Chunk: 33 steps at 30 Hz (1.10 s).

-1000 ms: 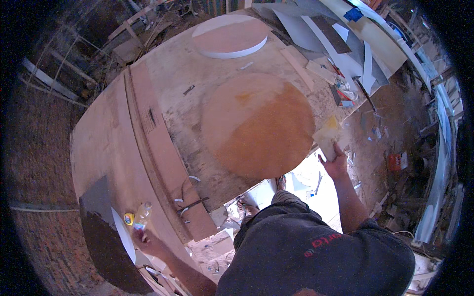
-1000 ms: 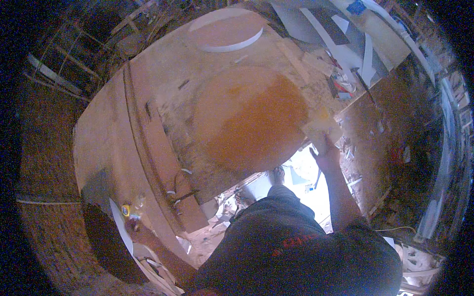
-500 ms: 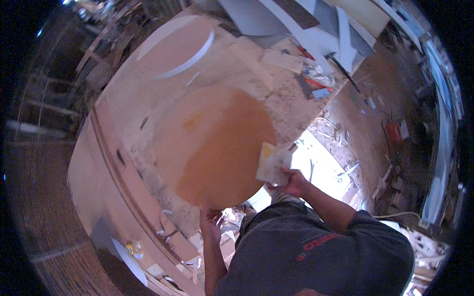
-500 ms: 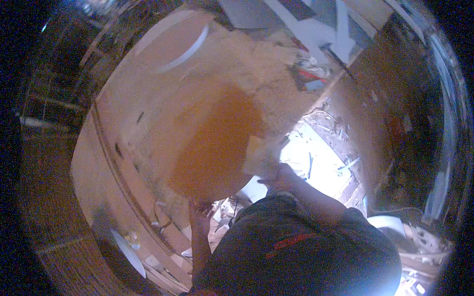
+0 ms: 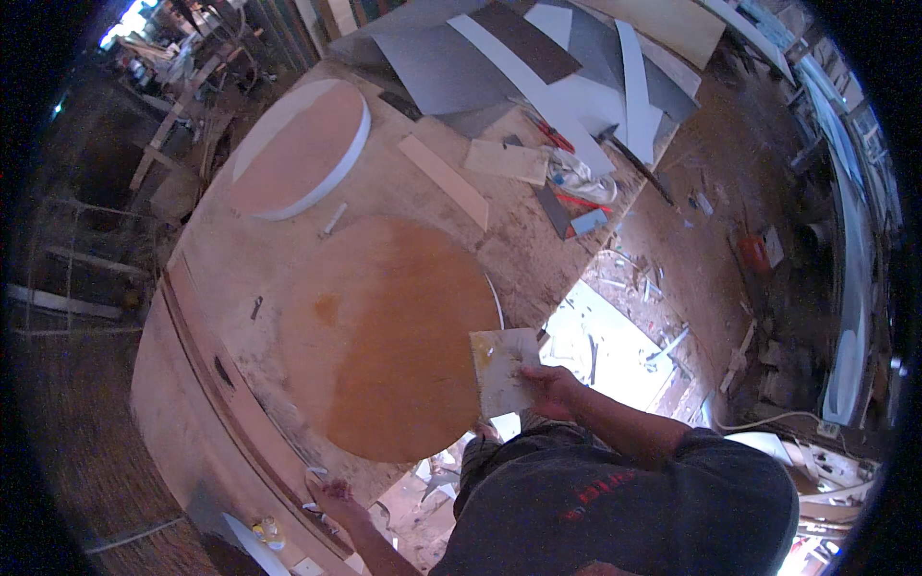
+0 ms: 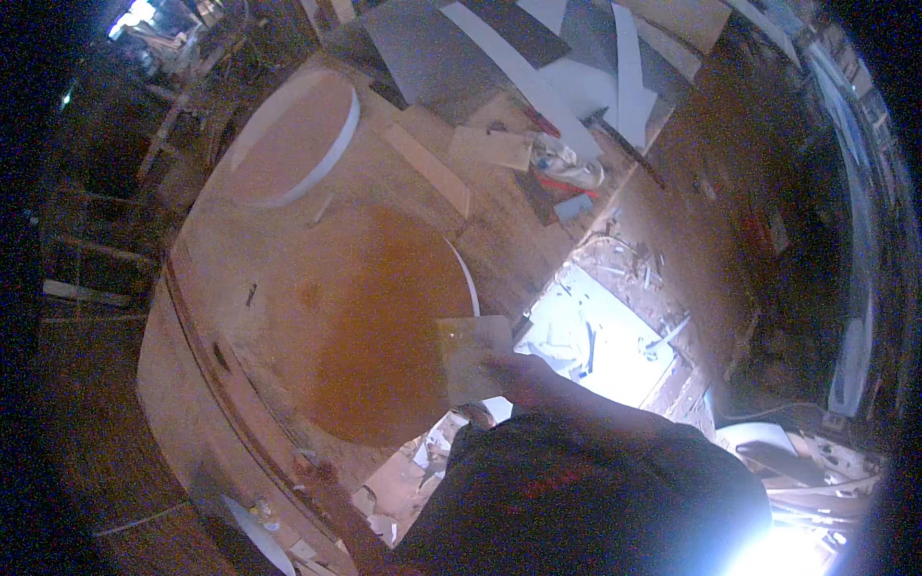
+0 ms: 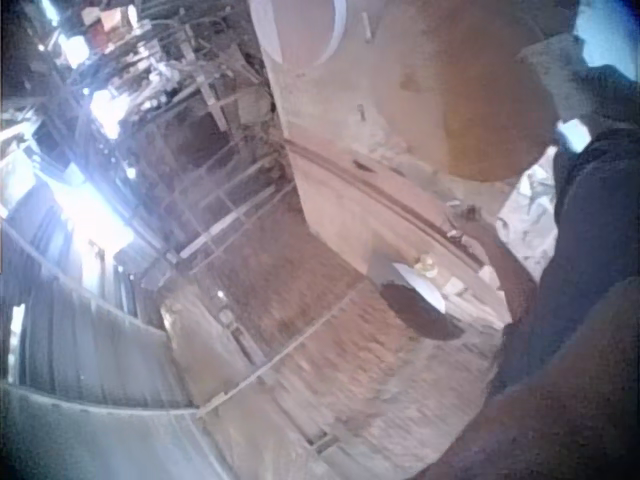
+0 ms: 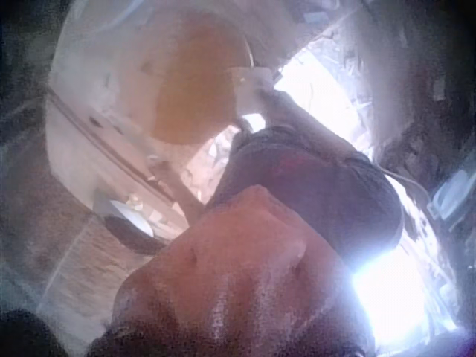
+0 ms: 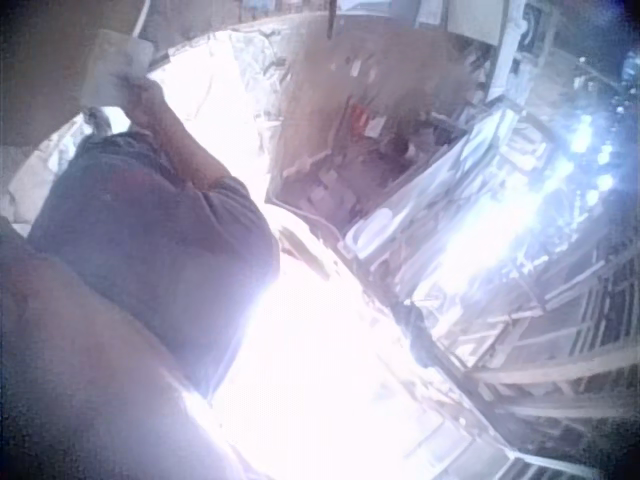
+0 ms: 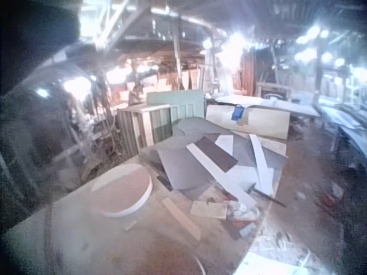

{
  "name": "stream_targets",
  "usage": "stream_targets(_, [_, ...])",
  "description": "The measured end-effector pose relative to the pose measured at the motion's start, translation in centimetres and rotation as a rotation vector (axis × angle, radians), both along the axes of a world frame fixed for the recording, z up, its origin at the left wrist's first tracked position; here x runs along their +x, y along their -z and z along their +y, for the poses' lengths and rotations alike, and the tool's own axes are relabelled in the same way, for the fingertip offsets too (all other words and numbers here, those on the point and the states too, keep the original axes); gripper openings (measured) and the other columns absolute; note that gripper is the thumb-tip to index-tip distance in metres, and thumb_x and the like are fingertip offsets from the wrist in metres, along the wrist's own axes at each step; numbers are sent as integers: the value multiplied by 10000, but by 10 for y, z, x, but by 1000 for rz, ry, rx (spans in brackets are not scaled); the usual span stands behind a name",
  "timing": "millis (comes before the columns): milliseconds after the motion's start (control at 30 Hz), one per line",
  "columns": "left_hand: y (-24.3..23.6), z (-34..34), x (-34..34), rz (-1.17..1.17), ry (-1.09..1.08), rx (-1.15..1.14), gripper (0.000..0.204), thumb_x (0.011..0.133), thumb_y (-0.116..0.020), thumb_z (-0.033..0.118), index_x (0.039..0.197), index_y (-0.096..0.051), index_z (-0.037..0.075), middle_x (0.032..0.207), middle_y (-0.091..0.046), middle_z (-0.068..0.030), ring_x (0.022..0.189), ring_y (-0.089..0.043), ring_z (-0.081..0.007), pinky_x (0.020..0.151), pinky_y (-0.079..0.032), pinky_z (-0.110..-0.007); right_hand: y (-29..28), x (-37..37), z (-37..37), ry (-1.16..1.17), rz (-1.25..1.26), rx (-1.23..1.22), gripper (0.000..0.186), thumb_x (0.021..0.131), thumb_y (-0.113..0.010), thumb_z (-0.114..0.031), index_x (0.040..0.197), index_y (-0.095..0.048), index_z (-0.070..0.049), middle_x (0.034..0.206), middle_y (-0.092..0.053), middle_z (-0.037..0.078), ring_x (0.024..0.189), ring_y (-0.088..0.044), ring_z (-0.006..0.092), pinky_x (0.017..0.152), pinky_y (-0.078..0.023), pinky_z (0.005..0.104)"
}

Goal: The person applies a liquid finish to a dark rectangular board and a round wooden board using a plastic bottle and a small scraper. They pour the liquid onto each board and spread it evenly across the surface.

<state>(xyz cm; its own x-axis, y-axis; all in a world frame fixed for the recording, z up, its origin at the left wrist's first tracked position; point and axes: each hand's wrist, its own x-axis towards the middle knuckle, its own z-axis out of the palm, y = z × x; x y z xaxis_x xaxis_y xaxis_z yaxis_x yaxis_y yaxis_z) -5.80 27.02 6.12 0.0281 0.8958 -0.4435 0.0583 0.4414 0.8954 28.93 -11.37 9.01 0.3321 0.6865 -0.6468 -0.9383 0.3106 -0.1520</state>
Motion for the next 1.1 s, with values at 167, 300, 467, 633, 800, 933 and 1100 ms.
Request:
stream_targets(167, [15, 85, 37, 64, -53, -63, 610, 937, -613, 655, 1080, -551, 65, 817, -558, -59, 709, -561, -198, 666, -480, -334, -4, 14, 8, 102, -103, 9, 616, 933, -686, -305, 1438, -485, -16, 1386, -593, 158, 1329, -523, 376, 1159, -341, 578])
stream_targets(300, [42, 123, 65, 4, 173, -221, 676, 935, -587, 690, 1123, -564, 41, 873, -612, -99, 780, -612, -235, 682, -522, -368, -34, 16, 23, 180, -205, 87, 674, 955, -648, -342, 1499, -403, -30, 1476, -517, 183, 1416, -434, 422, 1182, -283, 660])
stream_targets(467, [33, 118, 123, -164, 235, -422, 764, 929, -548, 736, 1171, -596, 14, 975, -674, -132, 912, -674, -284, 791, -580, -437, -100, 1, 46, 246, -336, 90, 658, 992, -604, -427, 1494, -404, -52, 1411, -529, 171, 1331, -499, 399, 1117, -369, 610])
stream_targets(633, [33, 133, 133, -534, 459, -614, 803, 937, -565, 701, 1348, -567, 11, 1299, -649, -183, 1167, -649, -312, 976, -546, -474, -100, -9, 53, 309, -354, 79, 625, 981, -620, -344, 1512, -404, -95, 1490, -512, 160, 1414, -441, 418, 1156, -318, 654])
stream_targets(800, [8, 132, 152, -603, 623, -438, 704, 957, -630, 534, 1424, -527, 18, 1403, -607, -167, 1260, -605, -337, 1068, -497, -499, -87, -9, 51, 343, -429, 67, 589, 983, -621, -344, 1500, -438, -130, 1484, -532, 121, 1389, -478, 382, 1128, -353, 633])
stream_targets(933, [12, 138, 167, -543, 634, -424, 679, 936, -682, 405, 1463, -488, 22, 1431, -588, -170, 1289, -582, -359, 1097, -475, -507, -92, -5, 59, 404, -413, 26, 554, 992, -606, -331, 1491, -459, -139, 1477, -542, 112, 1374, -496, 369, 1108, -372, 630])
stream_targets(1100, [40, 144, 184, -628, 702, -550, 701, 910, -708, 343, 1483, -462, 21, 1430, -584, -184, 1285, -578, -380, 1102, -469, -514, -67, 11, 46, 395, -416, -6, 521, 1000, -592, -326, 1468, -485, -124, 1449, -569, 118, 1347, -524, 369, 1077, -396, 652])
